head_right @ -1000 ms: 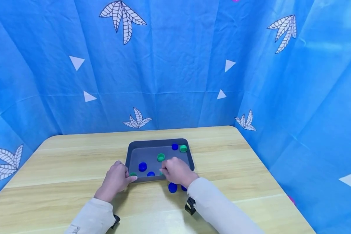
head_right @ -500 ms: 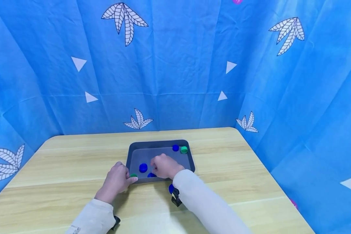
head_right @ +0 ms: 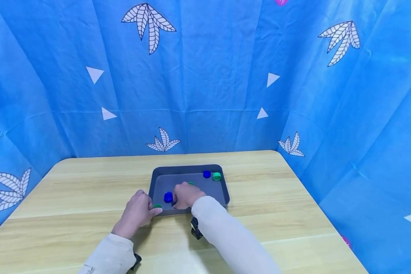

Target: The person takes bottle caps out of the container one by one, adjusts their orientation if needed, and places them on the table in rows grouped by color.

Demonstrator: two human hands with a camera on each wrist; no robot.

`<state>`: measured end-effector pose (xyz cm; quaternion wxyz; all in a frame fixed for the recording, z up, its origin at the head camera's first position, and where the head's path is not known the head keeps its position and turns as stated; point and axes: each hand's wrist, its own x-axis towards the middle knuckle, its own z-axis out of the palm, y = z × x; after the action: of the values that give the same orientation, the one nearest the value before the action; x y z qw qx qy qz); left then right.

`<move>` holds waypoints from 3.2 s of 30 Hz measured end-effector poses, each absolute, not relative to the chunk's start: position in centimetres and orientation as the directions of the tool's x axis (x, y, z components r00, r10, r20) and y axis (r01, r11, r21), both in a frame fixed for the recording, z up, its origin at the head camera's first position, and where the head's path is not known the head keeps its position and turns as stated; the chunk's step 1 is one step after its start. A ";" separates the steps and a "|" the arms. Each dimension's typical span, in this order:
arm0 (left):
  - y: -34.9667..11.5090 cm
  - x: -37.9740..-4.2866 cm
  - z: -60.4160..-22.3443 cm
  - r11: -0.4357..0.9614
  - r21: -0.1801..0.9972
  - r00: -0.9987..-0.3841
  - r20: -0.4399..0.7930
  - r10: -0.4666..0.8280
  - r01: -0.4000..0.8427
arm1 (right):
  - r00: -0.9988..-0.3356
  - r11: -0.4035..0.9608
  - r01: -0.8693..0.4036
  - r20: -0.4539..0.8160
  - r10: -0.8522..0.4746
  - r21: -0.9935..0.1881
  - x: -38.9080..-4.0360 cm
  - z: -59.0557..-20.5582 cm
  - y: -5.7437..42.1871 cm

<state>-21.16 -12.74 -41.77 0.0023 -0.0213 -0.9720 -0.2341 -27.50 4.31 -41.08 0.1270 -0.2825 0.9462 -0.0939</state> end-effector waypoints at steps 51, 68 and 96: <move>-12.8 -21.1 -41.7 0.873 0.487 -1.000 0.006 0.020 0.020 | -0.851 0.820 -0.483 -0.059 -0.523 -0.307 -27.1 -40.7 5.6; -12.5 -21.3 -41.8 0.875 0.484 -1.000 -0.005 0.015 0.011 | -0.842 0.805 -0.501 -0.034 -0.538 -0.316 -26.9 -39.7 6.8; -12.6 -21.2 -41.7 0.886 0.461 -0.999 0.027 0.038 0.046 | -0.819 0.766 -0.557 0.058 -0.571 -0.322 -26.6 -39.4 9.6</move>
<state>-21.17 -12.57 -41.68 0.0086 -0.0218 -0.9711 -0.2376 -26.58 9.58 -39.36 0.0217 -0.3002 0.9394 -0.1643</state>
